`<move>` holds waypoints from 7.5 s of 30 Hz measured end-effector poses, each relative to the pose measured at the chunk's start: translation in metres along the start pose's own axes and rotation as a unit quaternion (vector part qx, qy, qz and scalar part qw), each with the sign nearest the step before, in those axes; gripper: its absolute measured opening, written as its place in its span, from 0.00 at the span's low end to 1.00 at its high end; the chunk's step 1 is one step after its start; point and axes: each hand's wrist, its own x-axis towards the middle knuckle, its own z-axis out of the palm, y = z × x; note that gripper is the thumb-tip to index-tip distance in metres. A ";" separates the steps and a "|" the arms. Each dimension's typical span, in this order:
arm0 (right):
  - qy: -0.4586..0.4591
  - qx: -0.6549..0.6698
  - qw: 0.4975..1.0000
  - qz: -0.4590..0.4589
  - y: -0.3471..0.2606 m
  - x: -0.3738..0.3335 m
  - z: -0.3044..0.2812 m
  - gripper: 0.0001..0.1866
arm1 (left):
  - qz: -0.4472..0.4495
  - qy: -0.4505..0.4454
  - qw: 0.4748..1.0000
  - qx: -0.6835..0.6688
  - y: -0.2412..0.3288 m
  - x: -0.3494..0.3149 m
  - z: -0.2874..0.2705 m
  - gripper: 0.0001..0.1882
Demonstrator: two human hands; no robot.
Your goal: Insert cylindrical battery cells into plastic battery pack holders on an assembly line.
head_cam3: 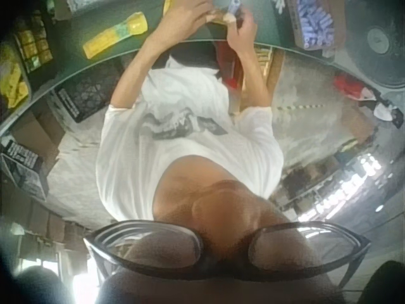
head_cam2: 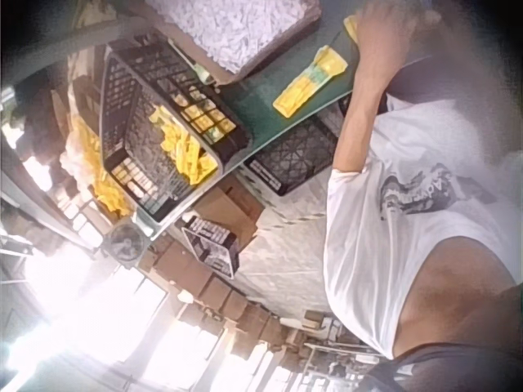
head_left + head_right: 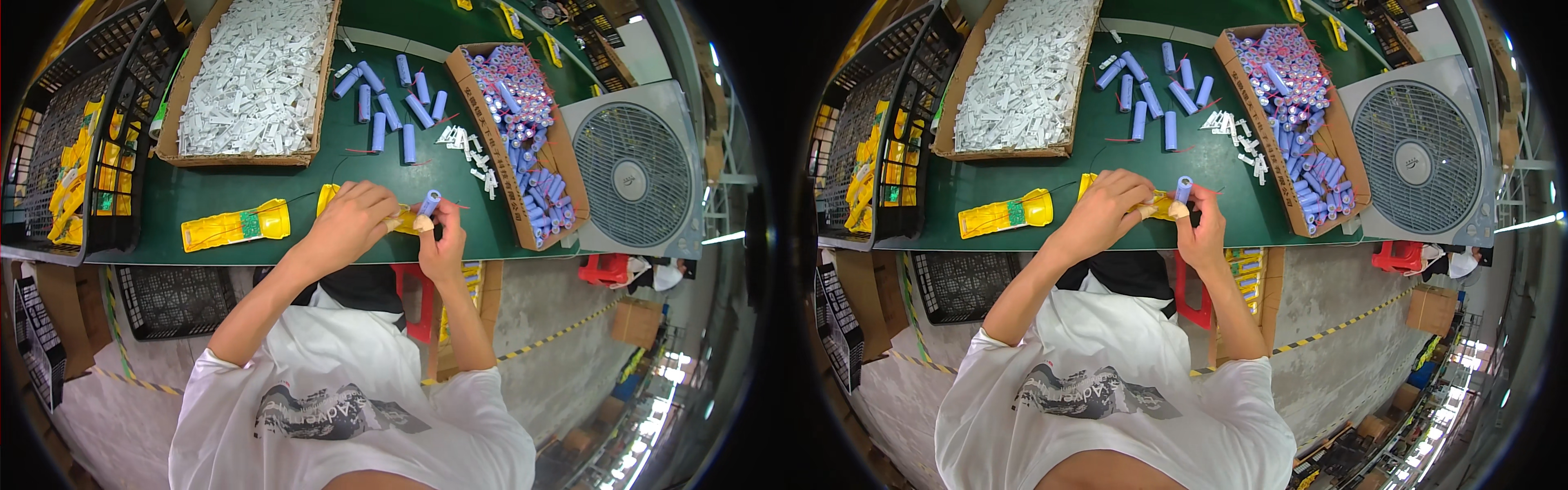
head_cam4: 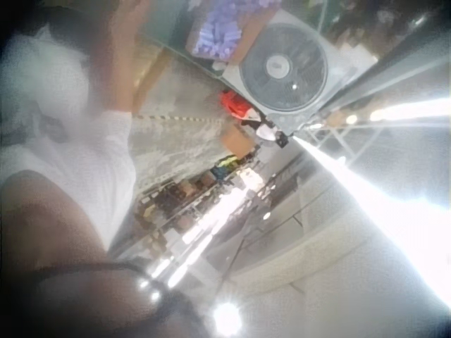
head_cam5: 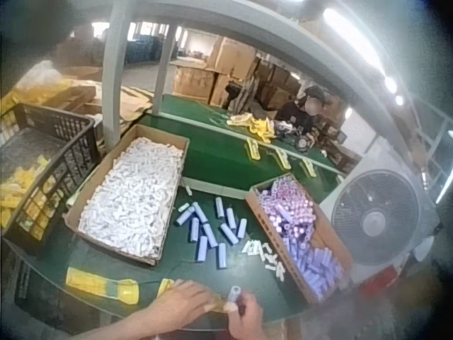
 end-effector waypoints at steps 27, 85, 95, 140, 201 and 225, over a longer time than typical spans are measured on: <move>-0.064 -0.204 0.963 -0.166 -0.029 0.023 -0.010 0.15 | 0.005 0.121 0.992 0.042 -0.004 -0.012 -0.009 0.08; -0.061 -0.097 0.992 -0.044 -0.027 0.013 -0.055 0.08 | -0.012 0.141 0.988 0.058 -0.013 -0.020 -0.004 0.09; -0.265 -0.167 0.948 0.060 -0.065 0.075 -0.061 0.09 | 0.008 0.155 0.986 0.060 -0.011 -0.024 0.000 0.10; -0.135 0.025 0.933 0.332 -0.092 0.058 -0.103 0.14 | 0.186 0.238 0.953 0.025 -0.012 -0.044 -0.017 0.11; -0.233 0.264 0.934 0.065 -0.134 0.053 0.025 0.06 | -0.051 0.175 0.982 -0.053 0.072 -0.065 -0.061 0.07; -0.079 -0.019 0.876 -0.476 -0.106 0.011 0.050 0.09 | -0.310 0.197 0.846 -0.386 0.061 -0.113 -0.081 0.10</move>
